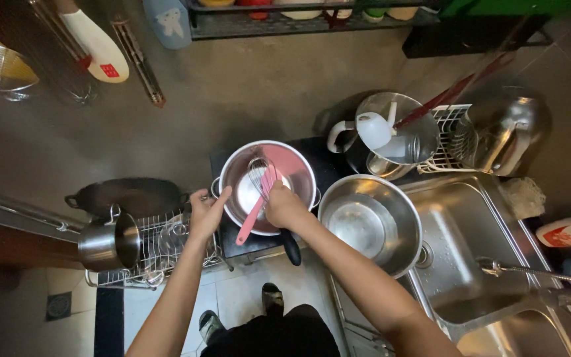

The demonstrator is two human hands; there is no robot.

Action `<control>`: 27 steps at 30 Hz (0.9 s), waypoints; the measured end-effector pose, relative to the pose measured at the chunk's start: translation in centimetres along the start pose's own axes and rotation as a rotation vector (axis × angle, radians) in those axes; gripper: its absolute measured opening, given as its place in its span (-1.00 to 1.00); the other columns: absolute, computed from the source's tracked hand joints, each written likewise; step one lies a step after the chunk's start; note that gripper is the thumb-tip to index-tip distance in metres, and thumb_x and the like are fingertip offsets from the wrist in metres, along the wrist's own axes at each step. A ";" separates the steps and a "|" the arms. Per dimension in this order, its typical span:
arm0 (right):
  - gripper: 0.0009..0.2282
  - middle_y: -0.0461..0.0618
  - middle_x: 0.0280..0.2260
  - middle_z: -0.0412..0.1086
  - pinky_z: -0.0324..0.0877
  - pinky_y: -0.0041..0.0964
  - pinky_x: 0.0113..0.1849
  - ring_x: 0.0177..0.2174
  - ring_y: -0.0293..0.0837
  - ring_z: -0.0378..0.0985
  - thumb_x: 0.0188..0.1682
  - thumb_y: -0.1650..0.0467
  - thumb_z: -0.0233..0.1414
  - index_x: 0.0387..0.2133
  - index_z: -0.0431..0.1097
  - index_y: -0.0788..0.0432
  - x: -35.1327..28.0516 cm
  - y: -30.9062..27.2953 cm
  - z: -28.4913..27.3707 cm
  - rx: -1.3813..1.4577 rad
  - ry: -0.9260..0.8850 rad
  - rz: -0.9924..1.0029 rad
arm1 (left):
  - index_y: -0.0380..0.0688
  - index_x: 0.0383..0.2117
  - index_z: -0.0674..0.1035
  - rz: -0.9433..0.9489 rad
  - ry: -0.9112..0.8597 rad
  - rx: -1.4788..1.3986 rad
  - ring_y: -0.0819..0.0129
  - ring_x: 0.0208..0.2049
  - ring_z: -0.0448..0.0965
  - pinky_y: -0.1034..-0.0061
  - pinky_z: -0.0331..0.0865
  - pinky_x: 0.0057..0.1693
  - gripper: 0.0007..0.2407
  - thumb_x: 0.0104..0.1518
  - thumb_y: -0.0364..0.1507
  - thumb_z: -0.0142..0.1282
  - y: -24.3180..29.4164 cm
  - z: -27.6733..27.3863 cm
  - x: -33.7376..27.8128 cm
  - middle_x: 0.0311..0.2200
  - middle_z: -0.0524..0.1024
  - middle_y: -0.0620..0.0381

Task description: Measure powder and mix ingredients in a bowl.

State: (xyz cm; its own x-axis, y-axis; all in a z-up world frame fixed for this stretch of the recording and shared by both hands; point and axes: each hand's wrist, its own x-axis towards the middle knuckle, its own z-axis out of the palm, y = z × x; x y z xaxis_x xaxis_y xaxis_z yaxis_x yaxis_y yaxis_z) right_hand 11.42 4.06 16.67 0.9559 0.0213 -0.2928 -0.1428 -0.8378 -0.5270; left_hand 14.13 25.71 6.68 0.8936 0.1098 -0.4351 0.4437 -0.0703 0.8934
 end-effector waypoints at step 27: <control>-0.41 0.53 0.02 0.27 0.31 0.08 0.05 0.08 0.39 0.32 -0.17 0.33 0.27 0.04 0.22 0.47 -3.4 -3.4 1.4 0.151 0.085 -0.013 | -0.27 0.30 0.42 -0.007 -0.422 0.111 0.46 -0.06 0.56 0.58 0.40 -0.02 -0.17 0.23 0.29 -0.27 -2.0 1.3 -2.8 0.11 0.49 -0.05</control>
State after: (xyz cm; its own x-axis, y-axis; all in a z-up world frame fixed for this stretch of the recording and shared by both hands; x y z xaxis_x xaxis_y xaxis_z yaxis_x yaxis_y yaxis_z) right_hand 8.32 7.63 18.30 0.9753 -0.0205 -0.2201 -0.1615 -0.7459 -0.6462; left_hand 10.80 24.21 5.98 0.8296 -0.3027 -0.4692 0.4337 -0.1801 0.8829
